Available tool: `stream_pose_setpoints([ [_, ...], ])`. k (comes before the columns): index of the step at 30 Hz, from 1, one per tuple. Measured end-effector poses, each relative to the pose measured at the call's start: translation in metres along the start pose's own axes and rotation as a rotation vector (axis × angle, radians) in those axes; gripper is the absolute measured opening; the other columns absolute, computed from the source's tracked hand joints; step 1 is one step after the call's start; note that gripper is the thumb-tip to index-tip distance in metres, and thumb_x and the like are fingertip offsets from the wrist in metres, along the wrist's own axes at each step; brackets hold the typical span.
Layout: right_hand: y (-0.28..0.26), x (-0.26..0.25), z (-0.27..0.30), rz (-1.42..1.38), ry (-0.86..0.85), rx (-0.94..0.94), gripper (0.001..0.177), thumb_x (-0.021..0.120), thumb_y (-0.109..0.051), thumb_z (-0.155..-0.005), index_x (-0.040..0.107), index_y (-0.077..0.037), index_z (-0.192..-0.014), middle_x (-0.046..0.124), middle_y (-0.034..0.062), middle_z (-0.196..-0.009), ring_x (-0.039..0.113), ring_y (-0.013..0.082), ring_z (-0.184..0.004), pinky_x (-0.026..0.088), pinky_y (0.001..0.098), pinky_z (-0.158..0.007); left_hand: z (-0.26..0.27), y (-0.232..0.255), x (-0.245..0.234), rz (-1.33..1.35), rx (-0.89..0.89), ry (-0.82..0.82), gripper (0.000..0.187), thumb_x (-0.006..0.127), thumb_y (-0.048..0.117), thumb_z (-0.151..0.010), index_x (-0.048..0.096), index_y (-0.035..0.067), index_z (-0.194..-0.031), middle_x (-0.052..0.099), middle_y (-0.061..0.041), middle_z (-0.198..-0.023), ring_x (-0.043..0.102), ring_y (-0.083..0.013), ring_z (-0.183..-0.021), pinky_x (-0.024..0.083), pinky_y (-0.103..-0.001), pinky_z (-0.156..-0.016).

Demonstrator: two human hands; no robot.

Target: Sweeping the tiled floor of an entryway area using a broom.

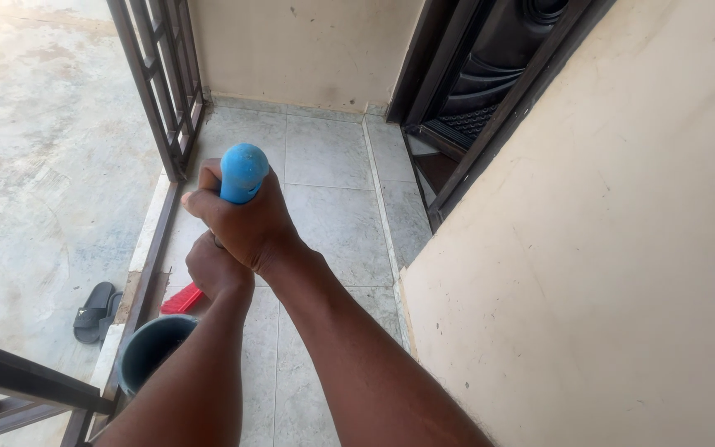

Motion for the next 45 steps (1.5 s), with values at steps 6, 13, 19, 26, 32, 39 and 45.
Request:
stream_pose_setpoints([
  [6,-0.034,-0.041,0.078,-0.075,-0.052,0.061,0.023,0.066,-0.008,-0.08,0.051,-0.012,-0.063,0.055,0.0015,-0.052,0.052,0.009,-0.045,0.048,0.0311,-0.045,0.109,0.01,-0.014,0.023,-0.056,0.021,0.042,0.061,0.033,-0.106,0.068,0.001,-0.079,0.072,-0.01,-0.083,0.067,-0.0226,-0.074,0.051,-0.043,-0.067],
  [13,-0.065,-0.096,0.182,-0.033,0.017,0.127,0.024,0.066,-0.009,-0.08,0.052,-0.011,-0.061,0.055,0.0006,-0.052,0.052,0.0093,-0.044,0.047,0.031,-0.042,0.21,-0.004,0.013,0.017,0.045,-0.043,0.036,0.063,0.031,-0.099,0.066,0.003,-0.077,0.072,-0.011,-0.085,0.068,-0.0244,-0.076,0.052,-0.044,-0.069],
  [19,-0.086,-0.136,0.213,-0.049,0.115,0.051,0.025,0.067,-0.005,-0.077,0.051,-0.011,-0.059,0.055,0.0016,-0.051,0.051,0.0098,-0.044,0.045,0.029,-0.044,0.272,0.012,0.026,0.085,0.067,-0.047,0.031,0.069,0.029,-0.092,0.066,0.003,-0.075,0.071,-0.011,-0.087,0.067,-0.0286,-0.077,0.049,-0.046,-0.068],
  [26,-0.101,-0.154,0.233,-0.028,0.199,0.012,0.024,0.067,-0.007,-0.077,0.051,-0.012,-0.06,0.056,0.0022,-0.053,0.052,0.0097,-0.047,0.045,0.0296,-0.045,0.289,0.036,0.023,0.105,0.068,-0.201,0.034,0.07,0.029,-0.094,0.063,0.002,-0.073,0.07,-0.011,-0.083,0.068,-0.0259,-0.077,0.05,-0.044,-0.068],
  [32,-0.093,-0.142,0.225,0.057,0.289,-0.009,0.015,0.069,-0.011,-0.077,0.057,-0.014,-0.069,0.065,0.0014,-0.064,0.064,0.011,-0.059,0.055,0.0303,-0.056,0.246,0.048,0.034,0.043,0.188,-0.2,0.032,0.067,0.032,-0.098,0.063,0.003,-0.086,0.071,-0.011,-0.084,0.07,-0.0234,-0.077,0.052,-0.042,-0.063],
  [39,-0.049,-0.139,0.175,0.133,0.33,-0.056,0.016,0.066,-0.01,-0.077,0.052,-0.012,-0.069,0.06,0.0025,-0.062,0.056,0.0124,-0.056,0.049,0.0312,-0.051,0.157,0.051,0.078,-0.115,0.287,-0.333,0.04,0.067,0.04,-0.1,0.063,0.001,-0.096,0.072,-0.017,-0.087,0.071,-0.0248,-0.076,0.054,-0.041,-0.06],
  [45,0.012,-0.137,0.132,0.247,0.378,0.007,0.013,0.062,-0.008,-0.074,0.051,-0.01,-0.067,0.059,0.0029,-0.062,0.054,0.0126,-0.056,0.044,0.0299,-0.05,0.107,0.027,0.138,-0.071,0.374,-0.481,0.042,0.067,0.043,-0.093,0.062,0.004,-0.107,0.072,-0.015,-0.101,0.072,-0.0233,-0.09,0.054,-0.041,-0.071],
])
Point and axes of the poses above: each hand's wrist, its own z-axis away from the middle knuckle, its own x-axis out of the palm, y = z × x, the point moved 4 cm from there along -z, towards the middle knuckle
